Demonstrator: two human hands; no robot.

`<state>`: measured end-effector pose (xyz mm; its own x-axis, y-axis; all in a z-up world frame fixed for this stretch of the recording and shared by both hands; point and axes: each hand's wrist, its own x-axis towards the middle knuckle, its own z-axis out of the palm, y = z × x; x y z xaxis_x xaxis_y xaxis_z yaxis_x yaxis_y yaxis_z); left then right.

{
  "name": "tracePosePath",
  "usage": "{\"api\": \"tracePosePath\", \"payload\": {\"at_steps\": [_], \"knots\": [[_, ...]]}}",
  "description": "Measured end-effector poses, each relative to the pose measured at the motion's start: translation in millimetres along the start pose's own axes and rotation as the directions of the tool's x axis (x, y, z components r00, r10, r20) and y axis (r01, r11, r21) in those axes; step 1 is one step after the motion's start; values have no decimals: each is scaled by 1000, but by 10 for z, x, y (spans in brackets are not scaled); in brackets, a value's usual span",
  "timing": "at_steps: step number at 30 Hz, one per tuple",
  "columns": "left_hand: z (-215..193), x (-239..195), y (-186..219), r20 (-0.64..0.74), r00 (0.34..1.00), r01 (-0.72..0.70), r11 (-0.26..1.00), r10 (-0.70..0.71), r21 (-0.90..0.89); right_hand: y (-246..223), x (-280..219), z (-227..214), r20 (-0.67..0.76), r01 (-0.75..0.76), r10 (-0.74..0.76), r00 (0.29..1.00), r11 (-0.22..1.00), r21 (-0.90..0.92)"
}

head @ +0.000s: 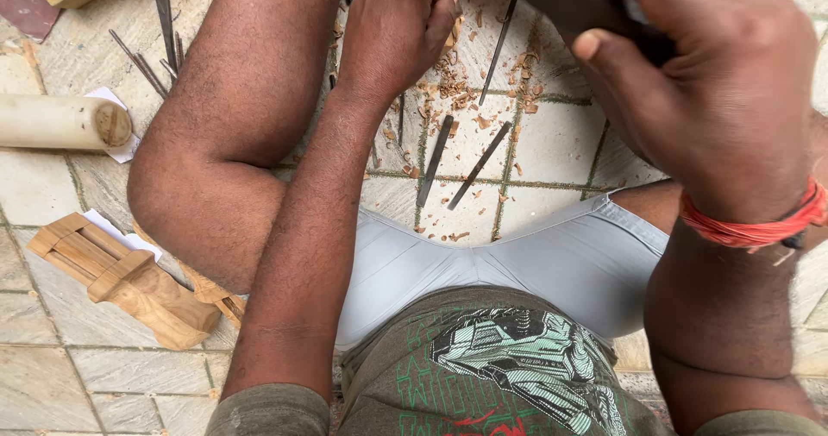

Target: The person sits on the floor and carves a small wooden figurine using a chisel and a wooden mallet. They repeatedly strike the chisel to shape the wood, occasionally rotating the piece to work on different sides.

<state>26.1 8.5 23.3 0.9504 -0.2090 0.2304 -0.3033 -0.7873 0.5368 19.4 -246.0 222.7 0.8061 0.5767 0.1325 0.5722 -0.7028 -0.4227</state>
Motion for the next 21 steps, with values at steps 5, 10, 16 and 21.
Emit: {"api": "tracePosePath", "payload": {"at_steps": [5,10,16,21], "knots": [[-221,-154,33,181,979,151,939,-98,-309,127,-215,76,51,-326,351,935,795,511],[-420,-564,86,438,835,471,844,-333,-257,398,-631,251,218,-419,608,763,209,883],[-410,-952,470,668,654,632,741,-355,-225,901,-1050,385,282,-340,763,581,-86,936],[-198,-965,635,739,597,503,863,-314,-40,1168,-1048,471,378,-210,745,550,-314,926]]}}
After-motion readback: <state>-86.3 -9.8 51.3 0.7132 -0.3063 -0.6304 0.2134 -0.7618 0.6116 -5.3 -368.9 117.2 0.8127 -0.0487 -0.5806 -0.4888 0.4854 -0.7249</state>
